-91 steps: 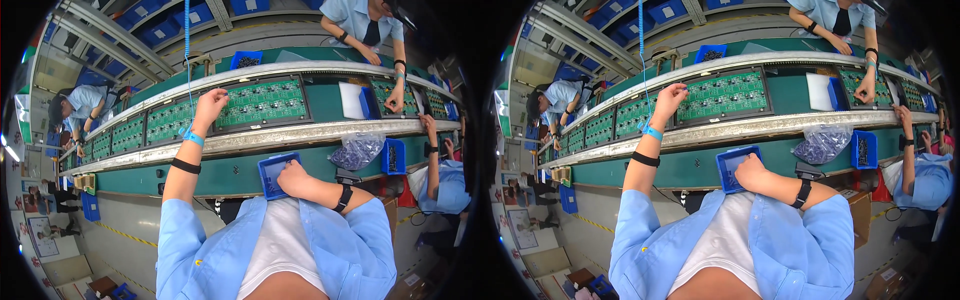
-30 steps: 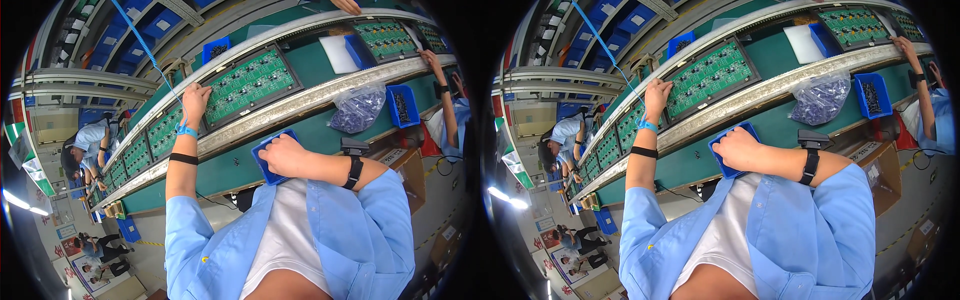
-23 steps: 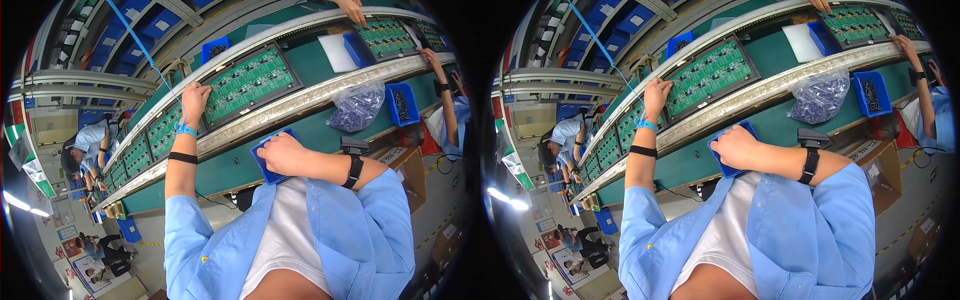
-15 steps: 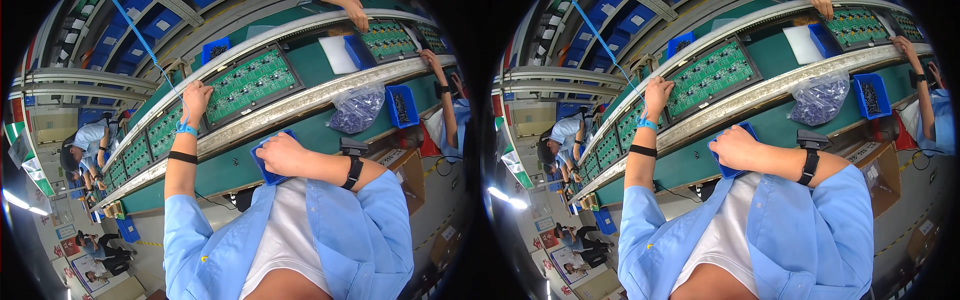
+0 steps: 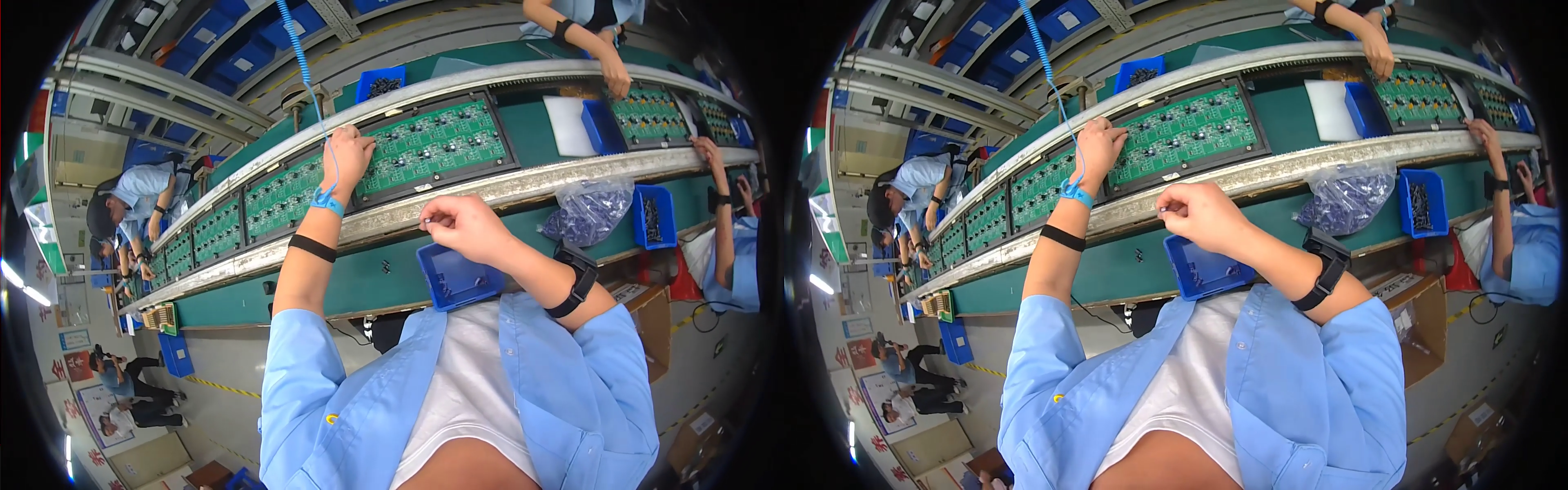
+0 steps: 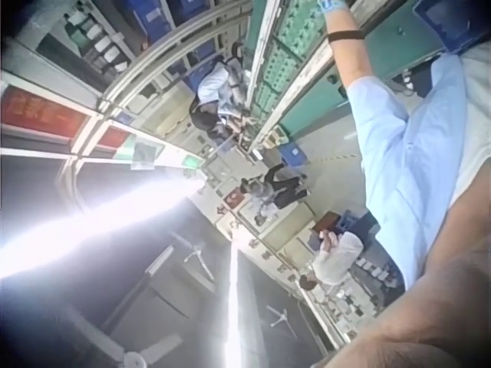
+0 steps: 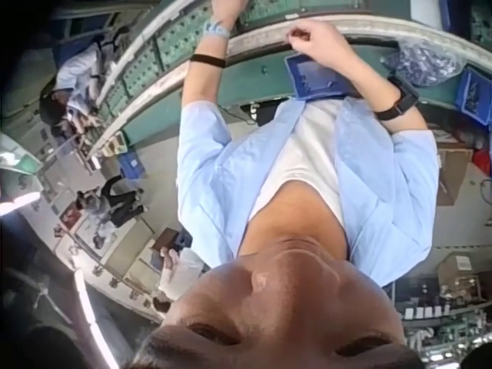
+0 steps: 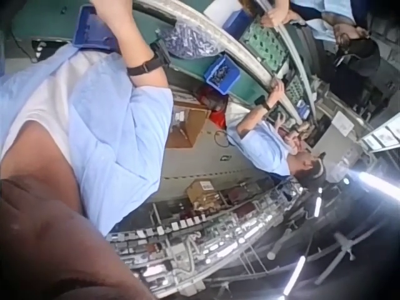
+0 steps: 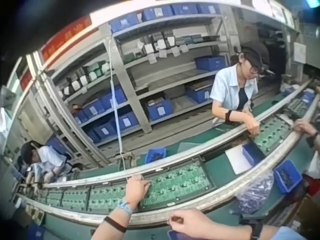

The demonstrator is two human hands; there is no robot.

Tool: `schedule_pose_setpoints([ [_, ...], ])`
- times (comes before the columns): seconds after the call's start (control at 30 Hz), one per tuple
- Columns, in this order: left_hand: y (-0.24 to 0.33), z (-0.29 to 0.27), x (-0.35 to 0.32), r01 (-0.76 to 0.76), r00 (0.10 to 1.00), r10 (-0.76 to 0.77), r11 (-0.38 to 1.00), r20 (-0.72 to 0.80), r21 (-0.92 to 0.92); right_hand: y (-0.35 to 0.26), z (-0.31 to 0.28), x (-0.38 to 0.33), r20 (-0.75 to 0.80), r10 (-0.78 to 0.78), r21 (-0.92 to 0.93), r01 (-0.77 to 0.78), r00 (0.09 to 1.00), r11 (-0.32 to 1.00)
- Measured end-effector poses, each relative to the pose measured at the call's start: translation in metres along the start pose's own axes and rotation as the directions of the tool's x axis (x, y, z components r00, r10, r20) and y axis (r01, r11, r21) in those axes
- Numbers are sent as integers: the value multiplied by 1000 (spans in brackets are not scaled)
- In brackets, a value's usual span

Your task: The person picks up capacitors from a blue bin and inserts them into a circuit board by hand, repeating this process for several components.

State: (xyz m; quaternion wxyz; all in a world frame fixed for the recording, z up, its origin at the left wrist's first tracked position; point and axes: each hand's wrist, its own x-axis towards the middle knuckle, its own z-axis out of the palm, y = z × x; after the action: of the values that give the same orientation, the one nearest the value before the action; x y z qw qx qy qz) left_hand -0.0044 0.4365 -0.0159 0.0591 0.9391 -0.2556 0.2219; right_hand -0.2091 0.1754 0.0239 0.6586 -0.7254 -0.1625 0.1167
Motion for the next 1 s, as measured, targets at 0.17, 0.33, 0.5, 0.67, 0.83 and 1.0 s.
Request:
schedule_pose_setpoints([
  [0.17, 18, 14, 7, 68, 998, -68, 998, -6, -2, -1, -21, 7, 1, 139, 315, -132, 990, 940],
  [0.33, 40, 16, 14, 95, 993, -97, 995, -63, -39, 27, -53, 18, 136, 147, 531, -197, 980, 824],
  [0.5, 82, -25, -4, 29, 991, -65, 961, -121, -276, 17, -78, 20, 110, 173, 655, -203, 979, 728],
  [0.67, 200, -71, -81, -12, 965, 172, 783, 199, -622, 14, -112, 36, 142, 166, 587, -218, 976, 780],
  [0.83, 288, -47, -117, -103, 787, 439, 785, 433, -610, 7, -127, 60, 118, 204, 480, -236, 972, 845],
  [1.0, 329, -22, -109, -173, 711, 347, 929, 612, -326, 19, -138, 92, 55, 110, 166, -118, 992, 979],
])
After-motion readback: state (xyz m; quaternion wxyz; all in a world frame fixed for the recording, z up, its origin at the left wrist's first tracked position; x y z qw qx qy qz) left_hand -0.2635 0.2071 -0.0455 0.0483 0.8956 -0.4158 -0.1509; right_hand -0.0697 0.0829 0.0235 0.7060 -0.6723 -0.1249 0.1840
